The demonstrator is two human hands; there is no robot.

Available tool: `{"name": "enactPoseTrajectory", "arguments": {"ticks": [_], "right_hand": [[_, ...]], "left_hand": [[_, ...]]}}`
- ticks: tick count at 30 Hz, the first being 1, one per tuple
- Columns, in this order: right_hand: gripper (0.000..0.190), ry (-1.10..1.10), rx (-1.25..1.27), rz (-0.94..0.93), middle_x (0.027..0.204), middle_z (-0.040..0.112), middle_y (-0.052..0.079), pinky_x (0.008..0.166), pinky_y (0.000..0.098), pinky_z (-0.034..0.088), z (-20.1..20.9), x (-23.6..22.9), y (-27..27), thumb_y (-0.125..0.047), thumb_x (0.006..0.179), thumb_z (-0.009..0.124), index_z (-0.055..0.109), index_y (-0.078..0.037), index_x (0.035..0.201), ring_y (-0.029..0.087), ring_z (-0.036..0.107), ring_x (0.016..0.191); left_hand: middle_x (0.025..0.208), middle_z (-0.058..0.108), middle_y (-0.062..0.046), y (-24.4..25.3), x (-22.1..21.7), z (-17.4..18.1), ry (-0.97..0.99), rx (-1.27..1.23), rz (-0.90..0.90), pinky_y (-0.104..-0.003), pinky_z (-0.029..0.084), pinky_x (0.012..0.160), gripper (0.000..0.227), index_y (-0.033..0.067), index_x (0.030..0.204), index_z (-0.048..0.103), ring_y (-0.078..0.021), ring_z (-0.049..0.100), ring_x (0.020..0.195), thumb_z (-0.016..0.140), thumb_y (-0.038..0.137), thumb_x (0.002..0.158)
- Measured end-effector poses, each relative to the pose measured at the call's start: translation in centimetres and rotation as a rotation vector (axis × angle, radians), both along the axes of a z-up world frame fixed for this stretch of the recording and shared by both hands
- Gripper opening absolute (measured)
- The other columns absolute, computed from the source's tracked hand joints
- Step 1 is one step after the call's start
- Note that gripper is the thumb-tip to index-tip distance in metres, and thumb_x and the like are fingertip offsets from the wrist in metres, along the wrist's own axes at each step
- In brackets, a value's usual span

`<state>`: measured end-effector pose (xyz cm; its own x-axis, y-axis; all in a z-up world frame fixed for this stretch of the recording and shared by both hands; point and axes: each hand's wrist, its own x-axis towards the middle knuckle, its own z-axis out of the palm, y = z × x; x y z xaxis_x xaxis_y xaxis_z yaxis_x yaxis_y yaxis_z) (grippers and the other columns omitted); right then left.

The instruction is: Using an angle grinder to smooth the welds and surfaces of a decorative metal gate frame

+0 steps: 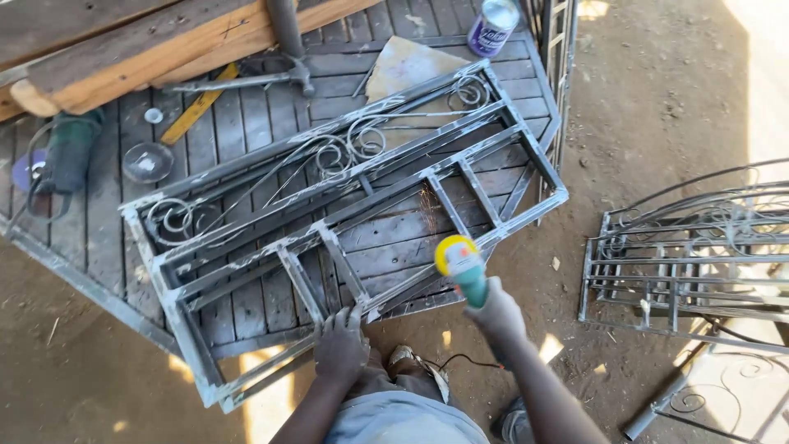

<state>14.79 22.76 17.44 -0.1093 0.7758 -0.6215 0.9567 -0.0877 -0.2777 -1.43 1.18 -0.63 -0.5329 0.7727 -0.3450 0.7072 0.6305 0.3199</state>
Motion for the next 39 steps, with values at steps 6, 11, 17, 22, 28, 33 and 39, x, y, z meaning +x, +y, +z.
{"name": "enactPoseTrajectory", "arguments": {"ticks": [6,11,17,22,28,33,39], "right_hand": [[0.045,-0.015,0.033,0.126,0.106,0.074,0.012,0.077,0.0494,0.054,-4.7,1.6,0.3,-0.032,0.080,0.074,0.048,-0.016,0.114,0.036,0.072,0.093],[0.049,-0.058,0.100,0.007,0.104,0.073,0.015,0.077,0.0516,0.054,-7.1,5.7,5.3,-0.038,0.081,0.072,0.047,-0.013,0.114,0.038,0.072,0.091],[0.051,-0.071,0.078,0.195,0.105,0.074,0.011,0.075,0.0478,0.053,-5.2,8.1,10.7,-0.031,0.077,0.075,0.049,-0.017,0.118,0.036,0.071,0.092],[0.054,0.041,0.131,0.430,0.103,0.075,0.011,0.077,0.0485,0.051,-6.4,7.5,16.3,-0.031,0.073,0.073,0.052,-0.017,0.120,0.037,0.071,0.093],[0.057,0.123,0.047,0.705,0.118,0.071,0.018,0.105,0.0583,0.052,-5.9,6.1,21.3,-0.024,0.079,0.077,0.054,-0.016,0.130,0.041,0.067,0.119],[0.055,0.124,-0.040,0.928,0.115,0.072,0.019,0.103,0.0583,0.053,-5.2,5.2,24.5,-0.017,0.078,0.074,0.054,-0.015,0.129,0.042,0.069,0.117],[0.054,0.128,-0.016,1.068,0.112,0.071,0.019,0.100,0.0578,0.056,-6.2,5.5,26.1,-0.019,0.078,0.074,0.052,-0.015,0.127,0.043,0.070,0.113]], "left_hand": [[0.116,0.069,0.001,0.6,-2.7,-0.3,0.070,-0.051,-0.075,-0.042,0.043,0.102,0.042,0.0222,0.125,0.064,-0.0220,0.064,0.113,0.071,0.040,0.087],[0.115,0.063,-0.004,2.9,-1.8,1.3,0.045,-0.060,0.059,-0.049,0.045,0.097,0.036,0.0215,0.117,0.061,-0.0295,0.062,0.110,0.072,0.040,0.087],[0.104,0.059,-0.007,8.3,2.6,0.6,0.165,0.061,0.058,-0.049,0.050,0.079,0.034,0.0221,0.116,0.060,-0.0312,0.059,0.099,0.071,0.029,0.085],[0.111,0.055,-0.008,14.1,6.3,-0.5,0.143,0.024,0.143,-0.053,0.052,0.080,0.039,0.0251,0.124,0.067,-0.0354,0.055,0.103,0.063,0.017,0.086],[0.095,0.061,-0.013,17.0,9.1,-0.6,0.201,0.094,0.439,-0.045,0.059,0.074,0.012,0.0085,0.091,0.073,-0.0351,0.065,0.099,0.070,0.014,0.081],[0.130,0.058,-0.006,16.8,10.2,-0.1,0.057,-0.042,0.523,-0.045,0.057,0.096,0.034,0.0180,0.123,0.069,-0.0330,0.054,0.131,0.068,0.021,0.089],[0.132,0.060,-0.009,17.6,11.4,-0.3,0.162,-0.051,0.569,-0.046,0.056,0.095,0.040,0.0172,0.129,0.067,-0.0342,0.055,0.132,0.069,0.020,0.089]]}}
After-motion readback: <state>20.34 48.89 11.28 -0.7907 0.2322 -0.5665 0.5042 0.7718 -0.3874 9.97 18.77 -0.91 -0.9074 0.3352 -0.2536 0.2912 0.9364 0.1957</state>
